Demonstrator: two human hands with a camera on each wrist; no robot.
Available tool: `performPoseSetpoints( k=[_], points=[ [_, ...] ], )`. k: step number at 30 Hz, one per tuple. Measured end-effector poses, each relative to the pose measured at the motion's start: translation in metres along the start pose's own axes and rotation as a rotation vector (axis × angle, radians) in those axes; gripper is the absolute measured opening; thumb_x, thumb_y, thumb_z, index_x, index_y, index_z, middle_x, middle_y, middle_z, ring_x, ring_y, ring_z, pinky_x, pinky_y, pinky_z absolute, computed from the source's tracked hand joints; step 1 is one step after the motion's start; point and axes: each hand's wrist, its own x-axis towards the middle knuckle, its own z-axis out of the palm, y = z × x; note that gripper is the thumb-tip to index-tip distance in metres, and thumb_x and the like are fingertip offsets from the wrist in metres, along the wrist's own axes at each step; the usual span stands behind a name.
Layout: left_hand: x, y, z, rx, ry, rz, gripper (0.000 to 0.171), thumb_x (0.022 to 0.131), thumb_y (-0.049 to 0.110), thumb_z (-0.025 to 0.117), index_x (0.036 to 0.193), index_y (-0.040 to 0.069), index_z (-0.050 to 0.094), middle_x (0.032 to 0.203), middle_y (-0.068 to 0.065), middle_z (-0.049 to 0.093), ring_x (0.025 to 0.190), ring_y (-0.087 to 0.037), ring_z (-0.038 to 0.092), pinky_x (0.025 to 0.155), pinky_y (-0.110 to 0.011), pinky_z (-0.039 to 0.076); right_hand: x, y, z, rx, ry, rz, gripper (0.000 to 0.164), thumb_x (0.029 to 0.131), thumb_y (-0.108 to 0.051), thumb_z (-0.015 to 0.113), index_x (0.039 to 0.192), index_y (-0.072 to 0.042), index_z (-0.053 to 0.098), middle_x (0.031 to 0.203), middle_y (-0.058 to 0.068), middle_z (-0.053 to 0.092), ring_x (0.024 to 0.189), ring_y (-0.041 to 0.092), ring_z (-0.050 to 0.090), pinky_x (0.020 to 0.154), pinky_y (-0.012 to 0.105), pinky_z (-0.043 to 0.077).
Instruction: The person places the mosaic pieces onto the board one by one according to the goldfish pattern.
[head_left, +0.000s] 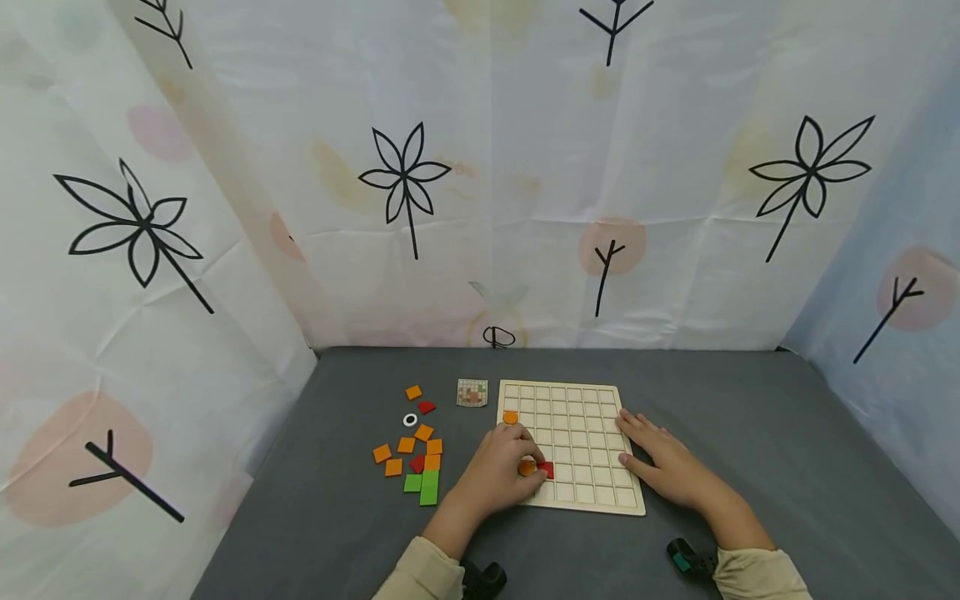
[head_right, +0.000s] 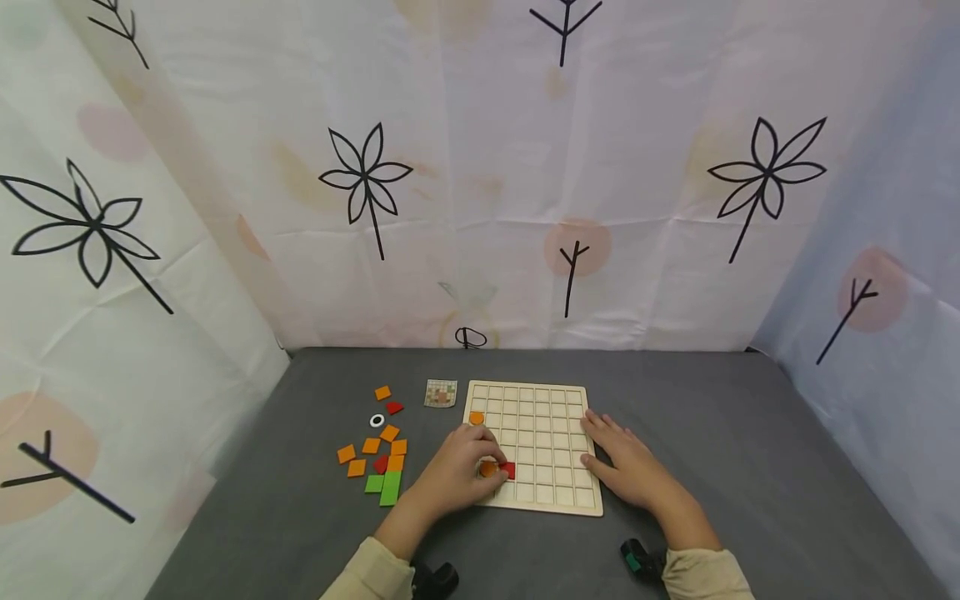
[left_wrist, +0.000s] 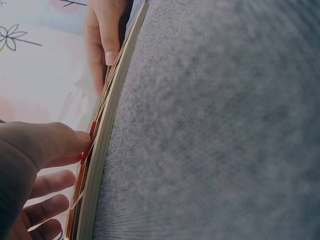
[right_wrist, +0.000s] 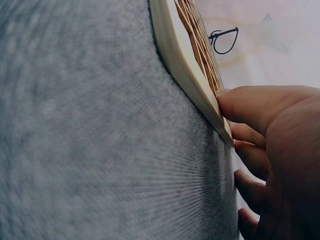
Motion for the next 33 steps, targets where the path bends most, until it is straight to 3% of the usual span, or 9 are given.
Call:
performPoseSetpoints(
  k=[11, 17, 22, 29, 33],
  points=[
    [0.001, 0.001, -0.002, 0.002, -0.007, 0.0, 0.008, 0.094, 0.029, 0.082, 0.098, 0.022, 0.083, 0.1, 0.008, 0.064, 0.091, -0.009, 0.049, 0.086, -0.027, 0.044, 0.0, -0.001, -0.002, 0.0, 0.0, 0.002, 0.069, 0.108, -0.036, 0.062, 0.162, -0.001, 0.041, 0.172, 0.023, 0.031, 0.157, 0.054, 0.026, 0.121, 0.076, 0.019],
    [0.0, -0.01, -0.007, 0.002, 0.013, -0.014, 0.01, 0.094, 0.028, 0.081, 0.101, 0.021, 0.082, 0.104, 0.006, 0.068, 0.094, -0.011, 0.052, 0.088, -0.03, 0.049, 0.0, -0.001, -0.001, 0.003, 0.006, -0.009, 0.068, 0.108, -0.036, 0.062, 0.162, 0.0, 0.041, 0.171, 0.024, 0.032, 0.156, 0.054, 0.027, 0.12, 0.077, 0.02],
    [-0.003, -0.023, -0.019, -0.04, 0.053, -0.064, 0.01, 0.094, 0.027, 0.081, 0.101, 0.019, 0.082, 0.102, 0.004, 0.067, 0.09, -0.012, 0.05, 0.08, -0.03, 0.047, 0.0, -0.001, -0.001, 0.003, 0.003, -0.004, 0.067, 0.108, -0.035, 0.062, 0.162, -0.001, 0.041, 0.171, 0.023, 0.032, 0.157, 0.053, 0.027, 0.121, 0.076, 0.019],
    [-0.012, -0.051, -0.042, -0.098, 0.144, -0.184, 0.013, 0.095, 0.022, 0.082, 0.106, 0.015, 0.081, 0.117, -0.004, 0.071, 0.111, -0.025, 0.062, 0.096, -0.049, 0.054, 0.0, -0.001, -0.001, 0.003, 0.001, -0.004, 0.067, 0.108, -0.036, 0.062, 0.162, -0.001, 0.042, 0.171, 0.023, 0.032, 0.157, 0.053, 0.027, 0.121, 0.076, 0.02],
    [-0.021, -0.069, -0.059, -0.112, 0.189, -0.272, 0.018, 0.095, 0.021, 0.081, 0.11, 0.011, 0.081, 0.119, -0.007, 0.07, 0.114, -0.03, 0.062, 0.097, -0.053, 0.053, 0.0, -0.001, -0.001, 0.004, 0.003, -0.005, 0.067, 0.108, -0.035, 0.062, 0.162, -0.001, 0.042, 0.171, 0.023, 0.032, 0.157, 0.053, 0.027, 0.121, 0.076, 0.02]
  ],
)
